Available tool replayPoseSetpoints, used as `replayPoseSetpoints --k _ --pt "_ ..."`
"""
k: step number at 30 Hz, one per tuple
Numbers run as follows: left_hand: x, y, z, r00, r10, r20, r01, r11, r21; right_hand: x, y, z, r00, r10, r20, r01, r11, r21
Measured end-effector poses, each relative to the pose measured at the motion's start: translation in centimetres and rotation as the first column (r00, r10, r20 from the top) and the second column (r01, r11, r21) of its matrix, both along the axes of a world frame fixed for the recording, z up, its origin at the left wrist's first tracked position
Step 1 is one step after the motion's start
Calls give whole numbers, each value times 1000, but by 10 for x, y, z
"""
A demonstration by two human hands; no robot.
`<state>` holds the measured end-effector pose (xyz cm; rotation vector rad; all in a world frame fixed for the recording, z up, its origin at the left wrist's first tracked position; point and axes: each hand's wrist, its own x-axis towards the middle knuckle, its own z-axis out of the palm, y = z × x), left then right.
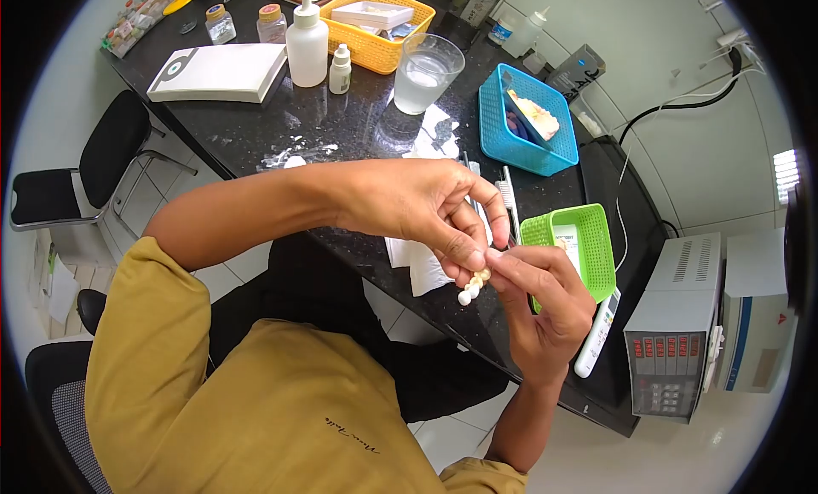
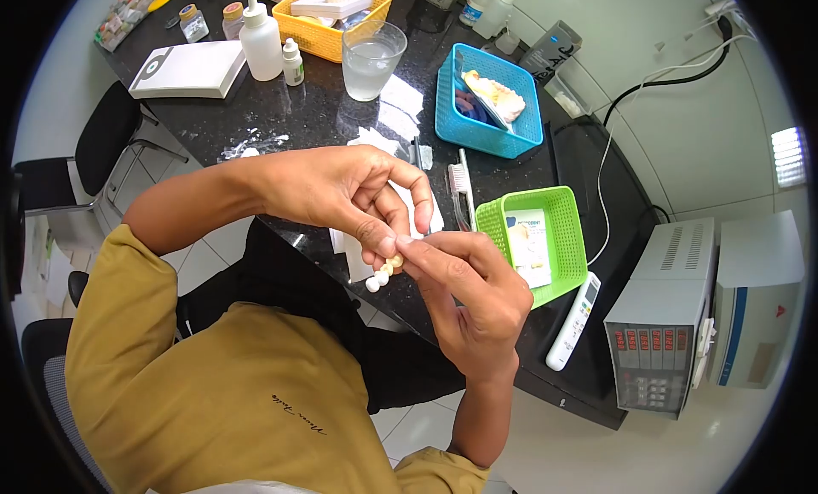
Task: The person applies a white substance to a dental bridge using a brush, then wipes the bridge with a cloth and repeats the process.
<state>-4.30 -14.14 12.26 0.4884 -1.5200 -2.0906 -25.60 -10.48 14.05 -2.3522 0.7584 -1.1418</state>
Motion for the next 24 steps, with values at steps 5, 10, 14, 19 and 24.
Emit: replayPoseSetpoints --k 5,10,14,19,24 --pt "-5 -2 1 1000 -27 -8 28 998 57 -5 -1 -2 1000 -5 21 6 999 -37" --pt "-8 -5 3 999 -53 8 52 995 85 -8 -2 -1 1000 -22 5 22 997 -76" --pt "-7 -7 -1 995 -101 -11 101 990 101 -9 -1 6 998 -1 -65 -4 997 -74" --pt "-8 -7 -3 992 -127 -24 130 981 146 -6 -5 3 997 21 -69 -31 990 -139" --pt "-9 -6 -5 987 -146 -64 157 964 215 -6 -3 7 994 77 -73 -85 990 -114"
